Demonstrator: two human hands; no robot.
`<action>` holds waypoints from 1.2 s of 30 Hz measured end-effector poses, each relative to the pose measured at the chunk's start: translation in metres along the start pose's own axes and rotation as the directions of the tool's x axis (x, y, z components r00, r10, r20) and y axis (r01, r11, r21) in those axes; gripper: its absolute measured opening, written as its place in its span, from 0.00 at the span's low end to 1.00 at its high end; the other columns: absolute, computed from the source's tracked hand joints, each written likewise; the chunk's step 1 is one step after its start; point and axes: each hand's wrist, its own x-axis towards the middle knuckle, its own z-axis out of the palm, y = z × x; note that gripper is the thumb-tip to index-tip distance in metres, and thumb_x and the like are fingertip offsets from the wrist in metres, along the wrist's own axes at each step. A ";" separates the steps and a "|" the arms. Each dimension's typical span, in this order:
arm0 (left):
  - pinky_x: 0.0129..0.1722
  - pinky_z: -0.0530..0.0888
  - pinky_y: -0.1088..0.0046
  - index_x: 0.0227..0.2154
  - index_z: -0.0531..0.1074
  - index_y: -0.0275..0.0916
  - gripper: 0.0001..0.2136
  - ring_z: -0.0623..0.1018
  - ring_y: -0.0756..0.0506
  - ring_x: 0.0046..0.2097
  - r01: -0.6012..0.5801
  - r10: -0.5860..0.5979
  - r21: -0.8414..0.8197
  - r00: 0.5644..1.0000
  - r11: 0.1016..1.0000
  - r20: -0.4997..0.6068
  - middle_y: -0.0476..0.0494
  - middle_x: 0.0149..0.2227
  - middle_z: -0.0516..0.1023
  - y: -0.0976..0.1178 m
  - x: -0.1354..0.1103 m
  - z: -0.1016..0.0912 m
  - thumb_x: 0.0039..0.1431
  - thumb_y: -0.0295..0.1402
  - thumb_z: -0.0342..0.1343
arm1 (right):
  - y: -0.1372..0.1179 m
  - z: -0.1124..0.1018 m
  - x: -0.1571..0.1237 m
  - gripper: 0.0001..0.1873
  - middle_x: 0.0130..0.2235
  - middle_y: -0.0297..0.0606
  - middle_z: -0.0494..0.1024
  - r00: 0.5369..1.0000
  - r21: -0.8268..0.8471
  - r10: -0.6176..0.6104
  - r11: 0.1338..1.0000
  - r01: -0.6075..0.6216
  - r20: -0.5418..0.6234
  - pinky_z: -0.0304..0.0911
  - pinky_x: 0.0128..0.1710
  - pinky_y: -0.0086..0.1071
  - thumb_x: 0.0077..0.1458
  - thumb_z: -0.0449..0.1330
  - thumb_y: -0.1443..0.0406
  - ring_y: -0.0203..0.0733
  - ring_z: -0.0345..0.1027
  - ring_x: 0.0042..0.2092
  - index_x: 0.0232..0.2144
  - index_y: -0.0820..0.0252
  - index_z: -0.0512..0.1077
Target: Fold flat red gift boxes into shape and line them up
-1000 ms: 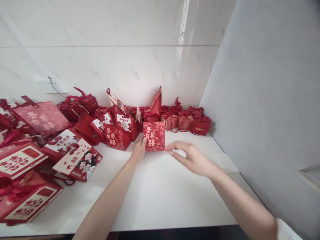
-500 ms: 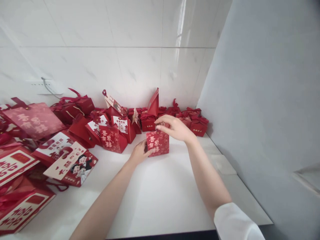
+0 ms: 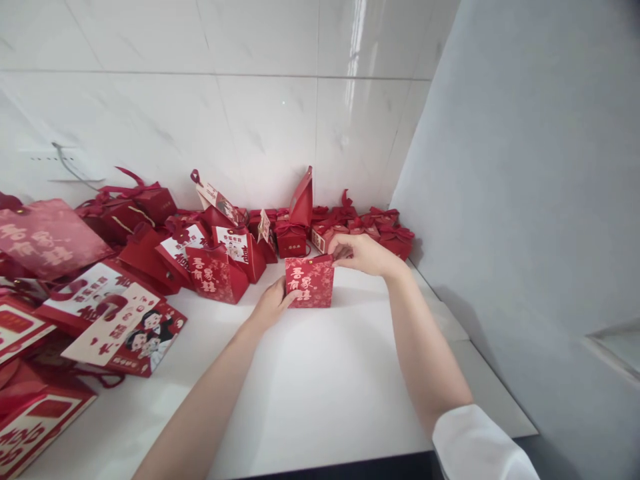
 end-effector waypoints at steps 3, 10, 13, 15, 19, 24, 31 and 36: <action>0.54 0.69 0.60 0.58 0.61 0.36 0.25 0.74 0.37 0.54 0.009 -0.009 0.004 1.000 1.000 0.006 0.35 0.54 0.74 0.000 0.001 0.001 0.65 0.48 0.45 | 0.000 0.002 -0.001 0.07 0.35 0.32 0.77 1.000 0.030 -0.001 1.000 0.001 0.029 0.65 0.38 0.32 0.51 0.62 0.66 0.40 0.72 0.37 0.35 0.56 0.69; 0.54 0.69 0.61 0.58 0.61 0.37 0.25 0.74 0.38 0.54 0.004 -0.004 -0.035 1.000 0.999 -0.005 0.36 0.55 0.73 0.001 0.001 0.001 0.65 0.48 0.46 | -0.001 0.006 0.003 0.04 0.31 0.30 0.73 0.997 -0.154 -0.075 0.986 0.071 -0.021 0.58 0.33 0.29 0.53 0.58 0.70 0.36 0.66 0.32 0.31 0.57 0.66; 0.55 0.69 0.60 0.58 0.60 0.37 0.25 0.74 0.38 0.55 0.015 -0.015 -0.044 1.000 0.999 -0.010 0.36 0.55 0.73 0.001 0.000 0.001 0.65 0.48 0.45 | 0.000 0.007 0.005 0.05 0.30 0.30 0.71 0.994 -0.138 -0.096 0.986 0.089 -0.044 0.58 0.34 0.29 0.53 0.59 0.69 0.36 0.65 0.32 0.29 0.57 0.65; 0.55 0.69 0.60 0.58 0.60 0.37 0.25 0.74 0.38 0.55 0.016 -0.017 -0.048 1.000 0.999 -0.007 0.36 0.55 0.73 0.000 0.000 0.001 0.65 0.48 0.45 | -0.001 0.006 0.005 0.05 0.31 0.31 0.72 0.995 -0.080 -0.093 0.993 0.088 -0.049 0.61 0.35 0.29 0.54 0.60 0.68 0.37 0.67 0.33 0.29 0.57 0.65; 0.56 0.68 0.59 0.57 0.61 0.37 0.25 0.73 0.38 0.55 0.024 -0.023 -0.071 1.000 0.997 0.005 0.36 0.56 0.72 0.000 0.001 0.002 0.64 0.48 0.47 | -0.012 0.003 0.002 0.03 0.33 0.33 0.75 0.997 -0.101 -0.053 0.994 0.047 -0.059 0.63 0.37 0.31 0.57 0.58 0.64 0.39 0.70 0.35 0.31 0.57 0.68; 0.57 0.68 0.60 0.57 0.62 0.37 0.26 0.74 0.38 0.55 0.038 -0.039 -0.099 0.999 0.994 0.001 0.36 0.55 0.73 0.000 0.002 0.003 0.62 0.48 0.51 | -0.022 0.006 0.001 0.07 0.39 0.35 0.79 0.999 -0.273 -0.024 0.962 0.009 -0.049 0.64 0.39 0.33 0.57 0.58 0.68 0.41 0.73 0.39 0.37 0.55 0.74; 0.58 0.67 0.58 0.58 0.61 0.37 0.27 0.73 0.38 0.56 0.030 -0.029 -0.120 0.999 0.992 0.016 0.37 0.56 0.73 0.000 0.005 0.000 0.62 0.48 0.51 | -0.010 0.000 -0.002 0.08 0.37 0.34 0.81 0.991 -0.137 0.123 0.984 -0.115 0.054 0.66 0.38 0.33 0.52 0.61 0.69 0.42 0.75 0.38 0.37 0.55 0.74; 0.59 0.67 0.60 0.57 0.65 0.37 0.27 0.73 0.38 0.57 0.070 -0.073 -0.294 0.997 0.953 0.000 0.38 0.56 0.73 -0.002 0.005 0.000 0.62 0.51 0.48 | -0.013 -0.008 -0.008 0.08 0.35 0.34 0.82 0.968 0.007 0.201 0.979 -0.204 0.150 0.67 0.36 0.33 0.50 0.65 0.64 0.43 0.77 0.38 0.35 0.56 0.72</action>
